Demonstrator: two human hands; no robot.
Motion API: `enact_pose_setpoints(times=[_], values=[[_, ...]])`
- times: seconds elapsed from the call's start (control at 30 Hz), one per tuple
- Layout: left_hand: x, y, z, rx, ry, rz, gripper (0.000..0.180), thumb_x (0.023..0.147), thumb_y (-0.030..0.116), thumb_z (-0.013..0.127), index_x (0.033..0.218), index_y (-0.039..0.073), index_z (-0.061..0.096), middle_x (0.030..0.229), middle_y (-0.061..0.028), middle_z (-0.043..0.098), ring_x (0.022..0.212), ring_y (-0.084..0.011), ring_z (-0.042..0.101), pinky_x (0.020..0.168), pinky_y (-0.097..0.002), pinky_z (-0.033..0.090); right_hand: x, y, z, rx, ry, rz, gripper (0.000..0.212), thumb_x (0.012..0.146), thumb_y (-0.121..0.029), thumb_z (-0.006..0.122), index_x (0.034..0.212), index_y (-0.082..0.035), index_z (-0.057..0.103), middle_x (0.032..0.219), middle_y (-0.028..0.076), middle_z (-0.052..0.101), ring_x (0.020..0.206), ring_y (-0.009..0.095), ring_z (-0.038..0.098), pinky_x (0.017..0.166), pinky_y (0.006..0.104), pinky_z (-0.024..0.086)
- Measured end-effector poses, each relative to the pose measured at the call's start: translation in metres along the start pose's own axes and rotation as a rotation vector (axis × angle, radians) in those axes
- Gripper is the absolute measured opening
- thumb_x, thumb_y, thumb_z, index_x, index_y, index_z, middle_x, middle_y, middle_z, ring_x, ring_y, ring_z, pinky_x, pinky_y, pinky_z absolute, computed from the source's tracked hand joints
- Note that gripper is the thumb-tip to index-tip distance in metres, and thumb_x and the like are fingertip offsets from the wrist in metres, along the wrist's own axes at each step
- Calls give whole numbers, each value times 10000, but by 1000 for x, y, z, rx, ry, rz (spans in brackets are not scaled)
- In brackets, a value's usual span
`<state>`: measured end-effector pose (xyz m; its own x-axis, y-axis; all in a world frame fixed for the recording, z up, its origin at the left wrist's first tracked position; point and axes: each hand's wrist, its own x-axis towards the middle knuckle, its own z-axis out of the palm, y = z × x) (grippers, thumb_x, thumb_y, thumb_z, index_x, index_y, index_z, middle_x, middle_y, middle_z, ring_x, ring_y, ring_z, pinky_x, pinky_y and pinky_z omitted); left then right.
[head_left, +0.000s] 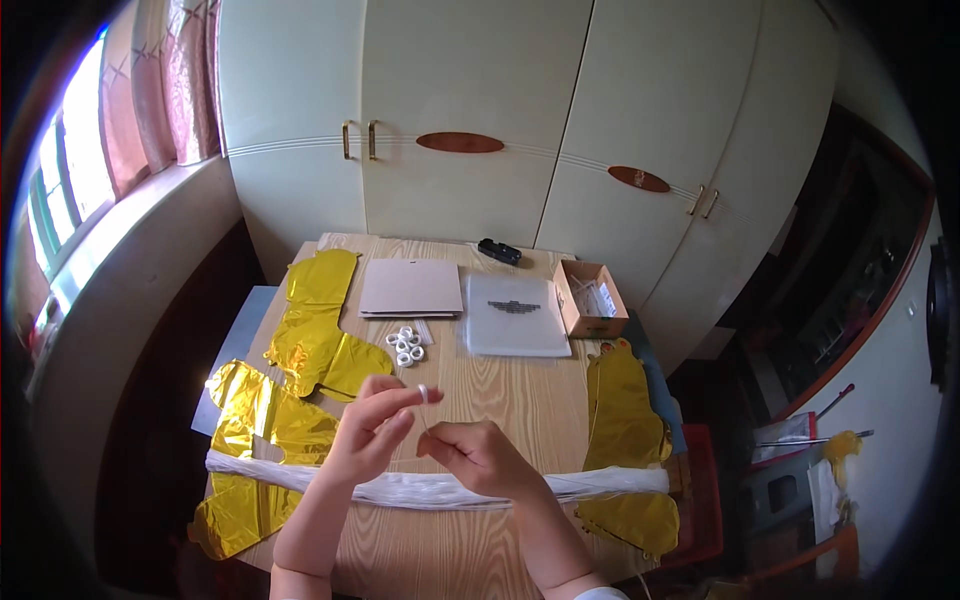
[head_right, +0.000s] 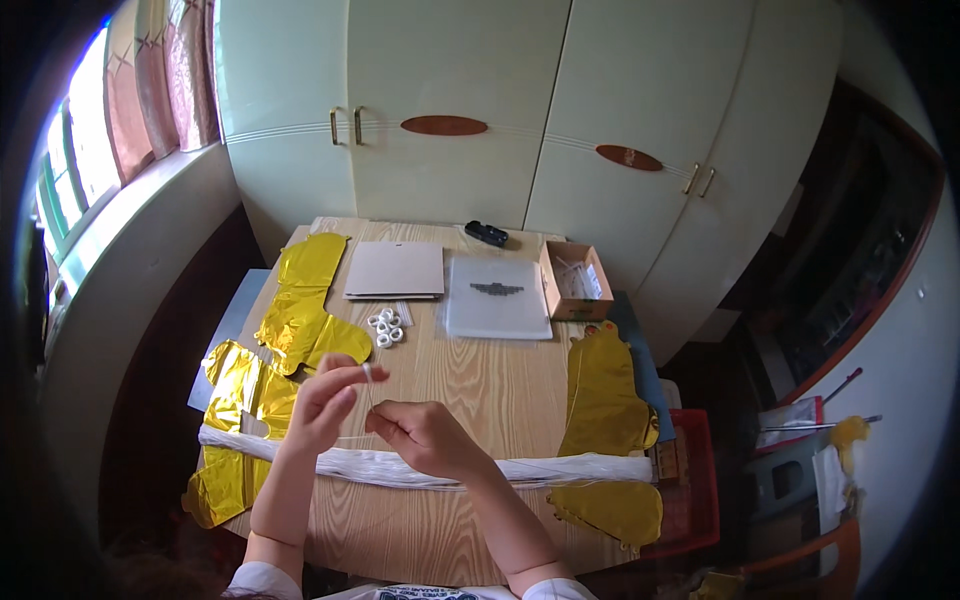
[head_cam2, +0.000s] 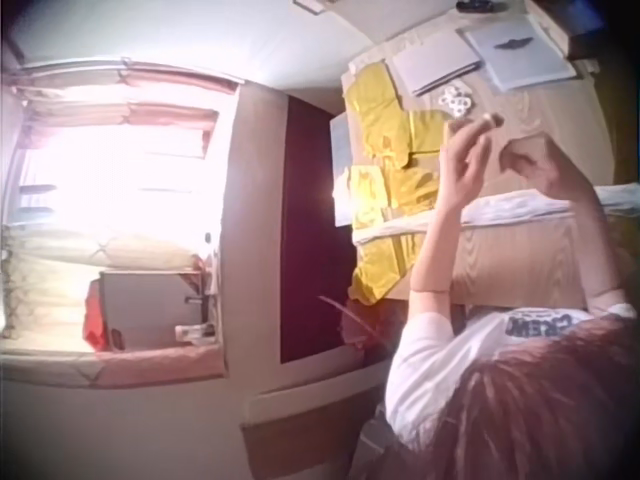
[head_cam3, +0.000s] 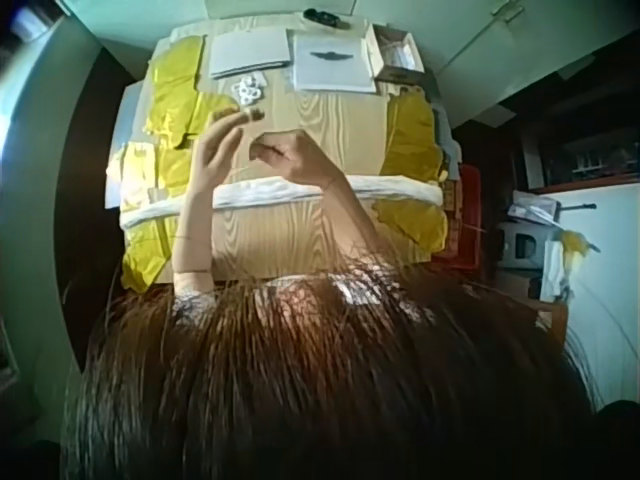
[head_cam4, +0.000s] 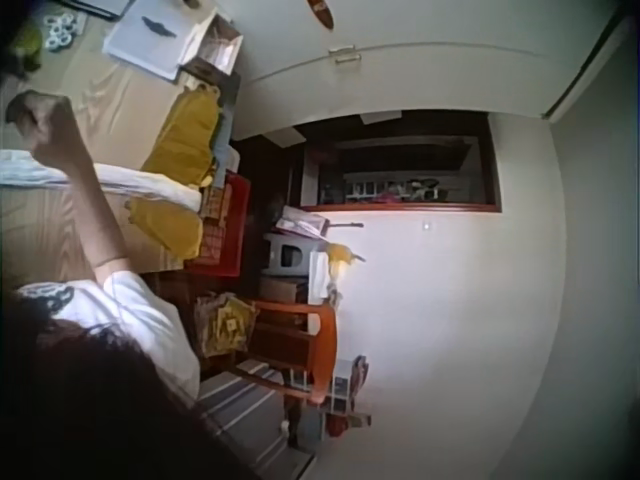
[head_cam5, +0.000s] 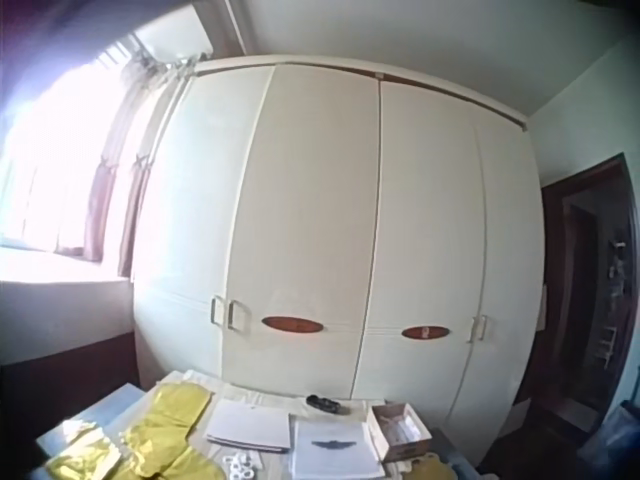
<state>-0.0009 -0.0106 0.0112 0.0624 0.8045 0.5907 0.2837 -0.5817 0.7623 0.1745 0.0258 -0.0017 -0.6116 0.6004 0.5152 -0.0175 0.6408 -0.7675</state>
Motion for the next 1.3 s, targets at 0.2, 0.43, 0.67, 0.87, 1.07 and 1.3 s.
enact_pose_setpoints(times=[0.2,0.43,0.67,0.87,1.07,1.3], values=[[-8,-12,-3,-826,-171,-232,129,857,86,549,884,-6,634,909,-112,609,830,-157,543,754,-314,424,0,16,-8,-40,93,22,127,889,-154,546,847,-39,583,691,74,613,586,179,605,526,277,444],[-1,-19,-5,-58,-157,-73,150,835,101,552,777,-21,618,877,-79,612,778,-141,481,750,-307,418,-2,3,-14,178,23,-13,117,897,-79,510,821,-20,577,659,56,600,552,142,566,538,247,443],[8,-16,12,-125,31,-122,114,800,52,535,792,-3,634,858,-58,619,763,-143,465,732,-287,409,0,18,-3,-2,-15,-19,97,875,-134,557,844,-48,590,663,67,608,577,161,608,519,262,454],[-2,-25,0,-685,-183,-106,149,759,2,533,862,-1,642,784,-94,606,838,-163,483,783,-306,379,5,22,-14,-109,120,17,69,868,-120,548,866,-56,576,722,82,631,608,223,636,523,303,481],[14,-25,4,252,-120,-8,103,855,60,538,864,-17,605,946,-104,595,939,-192,500,922,-364,363,9,12,-11,-63,83,37,104,862,-151,569,821,-56,581,677,94,613,564,248,614,487,322,455],[9,-26,1,-492,55,-218,176,868,125,535,795,-11,620,804,-14,531,767,-150,508,675,-289,418,17,37,2,-170,31,-23,36,843,-97,579,841,-62,589,660,75,607,551,236,613,484,302,455]])
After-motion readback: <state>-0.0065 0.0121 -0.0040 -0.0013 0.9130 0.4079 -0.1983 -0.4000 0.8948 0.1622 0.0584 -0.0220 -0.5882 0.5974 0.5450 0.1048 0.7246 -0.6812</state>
